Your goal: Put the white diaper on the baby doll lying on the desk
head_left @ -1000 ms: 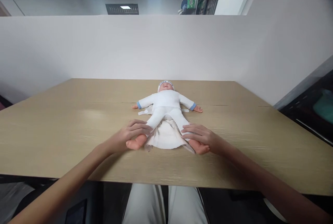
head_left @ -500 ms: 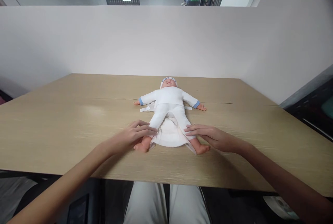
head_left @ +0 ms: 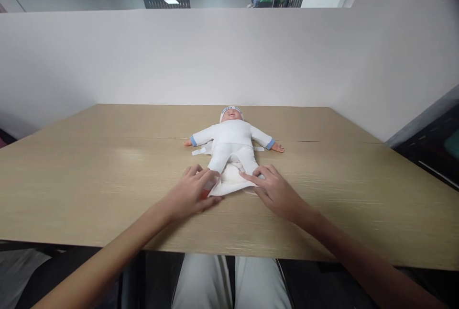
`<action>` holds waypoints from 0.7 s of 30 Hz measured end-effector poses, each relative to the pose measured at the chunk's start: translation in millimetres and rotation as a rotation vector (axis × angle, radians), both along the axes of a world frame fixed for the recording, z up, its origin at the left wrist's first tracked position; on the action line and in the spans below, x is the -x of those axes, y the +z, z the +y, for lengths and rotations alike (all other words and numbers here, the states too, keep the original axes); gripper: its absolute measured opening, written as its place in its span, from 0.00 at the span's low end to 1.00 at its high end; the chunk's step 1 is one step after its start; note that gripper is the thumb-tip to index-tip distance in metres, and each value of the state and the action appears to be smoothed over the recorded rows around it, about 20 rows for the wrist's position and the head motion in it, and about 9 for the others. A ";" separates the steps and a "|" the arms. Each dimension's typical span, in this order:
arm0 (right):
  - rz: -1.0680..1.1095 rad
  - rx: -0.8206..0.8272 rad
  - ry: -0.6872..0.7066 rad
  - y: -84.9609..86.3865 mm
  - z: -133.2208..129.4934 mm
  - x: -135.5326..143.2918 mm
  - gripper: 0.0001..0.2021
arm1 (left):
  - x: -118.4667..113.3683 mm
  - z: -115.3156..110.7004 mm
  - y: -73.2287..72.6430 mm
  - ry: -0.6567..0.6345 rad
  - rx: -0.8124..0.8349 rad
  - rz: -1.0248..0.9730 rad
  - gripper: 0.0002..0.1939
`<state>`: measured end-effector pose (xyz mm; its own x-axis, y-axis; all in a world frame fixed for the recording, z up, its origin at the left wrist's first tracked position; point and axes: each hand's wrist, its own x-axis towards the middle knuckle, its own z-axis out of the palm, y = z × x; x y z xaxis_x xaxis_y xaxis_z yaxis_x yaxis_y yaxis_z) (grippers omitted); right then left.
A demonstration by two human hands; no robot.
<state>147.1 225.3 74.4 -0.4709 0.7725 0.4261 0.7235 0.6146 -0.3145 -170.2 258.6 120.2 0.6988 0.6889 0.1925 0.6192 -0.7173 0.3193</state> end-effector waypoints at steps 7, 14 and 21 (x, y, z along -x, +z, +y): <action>0.373 0.056 -0.071 11.1 49.5 1.1 0.15 | -16.2 44.6 21.1 0.038 -0.002 -0.265 0.16; 0.531 0.142 -0.188 29.5 119.9 3.4 0.17 | -49.0 116.2 29.2 0.242 0.292 -0.579 0.17; 0.681 0.483 -0.240 16.4 187.1 -10.4 0.18 | -71.7 179.0 1.9 0.312 0.511 -0.715 0.15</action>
